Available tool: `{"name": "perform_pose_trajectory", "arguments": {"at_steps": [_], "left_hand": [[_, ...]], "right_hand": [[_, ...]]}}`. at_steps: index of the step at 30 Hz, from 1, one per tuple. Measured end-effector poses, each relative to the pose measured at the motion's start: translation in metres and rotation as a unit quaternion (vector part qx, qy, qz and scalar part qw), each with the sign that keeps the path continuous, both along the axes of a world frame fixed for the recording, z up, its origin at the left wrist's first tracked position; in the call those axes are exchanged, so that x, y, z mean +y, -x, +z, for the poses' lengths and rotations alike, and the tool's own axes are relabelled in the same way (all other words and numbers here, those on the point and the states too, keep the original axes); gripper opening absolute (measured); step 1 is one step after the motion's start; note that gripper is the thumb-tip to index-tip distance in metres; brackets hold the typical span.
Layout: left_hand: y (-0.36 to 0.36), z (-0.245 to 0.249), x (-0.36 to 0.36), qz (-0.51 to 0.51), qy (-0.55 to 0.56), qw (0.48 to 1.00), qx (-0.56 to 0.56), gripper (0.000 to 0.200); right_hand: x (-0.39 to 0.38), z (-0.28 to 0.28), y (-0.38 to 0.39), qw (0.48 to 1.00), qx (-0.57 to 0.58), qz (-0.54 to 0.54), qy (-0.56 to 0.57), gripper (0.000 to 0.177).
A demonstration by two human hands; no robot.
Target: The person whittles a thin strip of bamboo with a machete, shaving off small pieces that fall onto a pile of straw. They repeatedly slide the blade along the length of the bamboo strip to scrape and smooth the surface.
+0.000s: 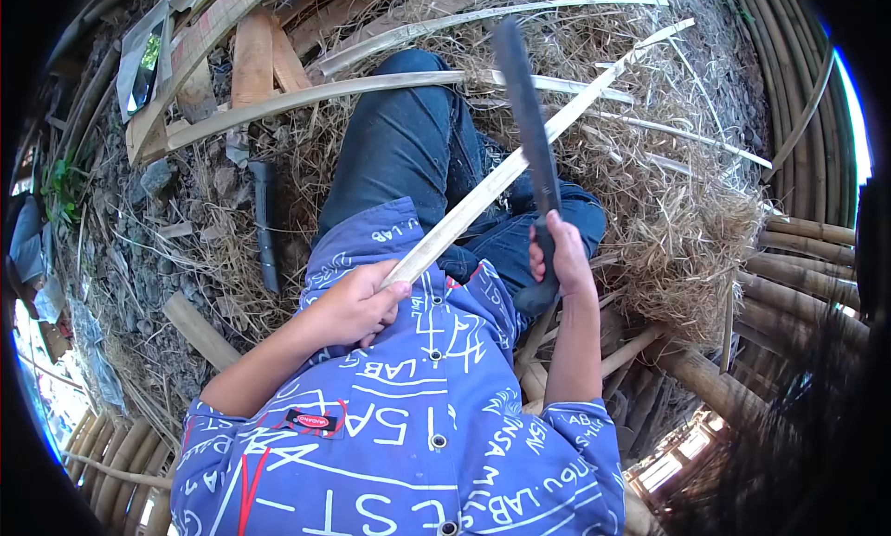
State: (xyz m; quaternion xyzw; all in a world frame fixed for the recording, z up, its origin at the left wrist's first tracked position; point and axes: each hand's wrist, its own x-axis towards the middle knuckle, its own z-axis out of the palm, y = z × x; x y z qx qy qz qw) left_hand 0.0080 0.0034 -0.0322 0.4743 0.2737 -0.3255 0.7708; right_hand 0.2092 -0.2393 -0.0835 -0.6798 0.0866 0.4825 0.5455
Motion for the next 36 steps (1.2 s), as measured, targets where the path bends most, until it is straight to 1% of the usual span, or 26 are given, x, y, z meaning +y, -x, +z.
{"name": "perform_pose_trajectory", "arguments": {"at_steps": [1, 3, 4, 5, 7, 8, 10, 11, 13, 15, 17, 18, 19, 21, 22, 23, 25, 27, 28, 31, 32, 33, 35, 36], "left_hand": [[-0.001, -0.002, 0.001, 0.009, 0.029, 0.999, 0.01, 0.017], [-0.004, 0.0, 0.0, 0.015, 0.028, 0.999, 0.023, 0.018], [-0.003, -0.002, 0.001, 0.011, 0.04, 0.999, 0.015, 0.017], [-0.001, -0.003, 0.002, 0.008, 0.052, 0.999, 0.009, 0.017], [-0.002, -0.002, 0.002, 0.009, 0.037, 0.999, 0.012, 0.018], [-0.002, -0.002, 0.001, 0.007, 0.024, 1.0, 0.011, 0.018], [-0.001, -0.001, -0.001, 0.004, 0.034, 0.999, 0.011, 0.018], [0.0, -0.002, -0.002, 0.003, 0.046, 0.999, 0.015, 0.018], [0.0, -0.002, 0.001, 0.0, 0.05, 0.999, 0.012, 0.018], [-0.002, -0.004, 0.003, 0.001, 0.051, 0.999, 0.008, 0.019], [-0.001, -0.004, 0.003, 0.001, 0.047, 0.999, 0.007, 0.019], [-0.002, -0.002, 0.003, -0.001, 0.04, 0.999, 0.01, 0.018], [-0.003, -0.001, 0.004, -0.003, 0.039, 0.999, 0.011, 0.018], [-0.003, -0.001, 0.003, -0.003, 0.041, 0.999, 0.011, 0.018], [-0.003, -0.001, 0.002, -0.006, 0.044, 0.999, 0.013, 0.018], [-0.003, -0.002, 0.003, -0.003, 0.051, 0.999, 0.012, 0.018], [-0.001, -0.003, 0.002, 0.002, 0.056, 0.998, 0.015, 0.018], [-0.001, -0.006, 0.002, 0.002, 0.031, 0.999, 0.02, 0.018], [-0.001, -0.004, 0.005, -0.001, 0.051, 0.999, 0.018, 0.019], [-0.004, -0.001, 0.001, 0.0, 0.052, 0.998, 0.021, 0.018], [-0.004, -0.002, 0.0, 0.002, 0.052, 0.998, 0.023, 0.018], [-0.004, -0.003, -0.001, 0.006, 0.04, 0.999, 0.021, 0.018], [0.0, -0.001, -0.001, 0.011, 0.027, 0.999, 0.022, 0.018], [0.0, 0.0, -0.001, 0.007, 0.024, 0.999, 0.026, 0.018]], "right_hand": [[-0.002, -0.001, 0.002, 1.0, -0.003, 0.013, 0.003, 0.047], [-0.012, -0.003, -0.006, 1.0, -0.016, -0.003, 0.001, 0.047], [-0.01, -0.003, -0.009, 0.999, -0.037, -0.008, 0.018, 0.047], [-0.01, -0.006, -0.012, 0.998, -0.002, -0.051, -0.036, 0.044], [0.003, -0.008, -0.003, 0.996, 0.012, -0.081, -0.021, 0.045], [0.0, -0.009, 0.0, 0.996, 0.014, -0.081, -0.023, 0.045], [-0.009, -0.012, 0.004, 0.992, 0.079, -0.071, -0.064, 0.047], [-0.013, -0.011, 0.001, 0.992, 0.079, -0.074, -0.063, 0.047], [-0.021, -0.009, -0.006, 0.997, 0.031, -0.051, -0.042, 0.047], [-0.014, -0.014, -0.002, 0.997, 0.03, -0.054, -0.044, 0.047], [-0.001, -0.019, 0.012, 0.982, 0.124, -0.106, -0.097, 0.049], [-0.002, -0.021, 0.016, 0.985, 0.112, -0.08, -0.103, 0.05], [-0.004, -0.019, 0.016, 0.985, 0.113, -0.083, -0.105, 0.05], [-0.01, -0.013, 0.014, 0.997, 0.036, -0.004, -0.062, 0.052], [-0.012, -0.016, 0.01, 0.998, 0.027, -0.023, -0.061, 0.051], [-0.008, -0.019, 0.007, 0.994, 0.051, -0.069, -0.071, 0.05], [0.006, -0.023, 0.01, 0.989, 0.059, -0.104, -0.083, 0.049], [0.008, -0.017, 0.021, 0.997, 0.036, -0.021, -0.07, 0.048], [0.007, -0.014, 0.023, 0.997, 0.032, -0.007, -0.068, 0.048], [-0.004, -0.014, 0.006, 0.999, 0.011, -0.012, -0.047, 0.048], [-0.002, -0.016, 0.003, 0.997, 0.021, -0.036, -0.062, 0.048], [0.002, -0.016, 0.007, 0.997, 0.024, -0.033, -0.063, 0.048], [0.012, -0.015, 0.021, 0.989, 0.088, -0.073, -0.089, 0.045], [0.012, -0.013, 0.027, 0.994, 0.063, -0.015, -0.093, 0.045]]}}
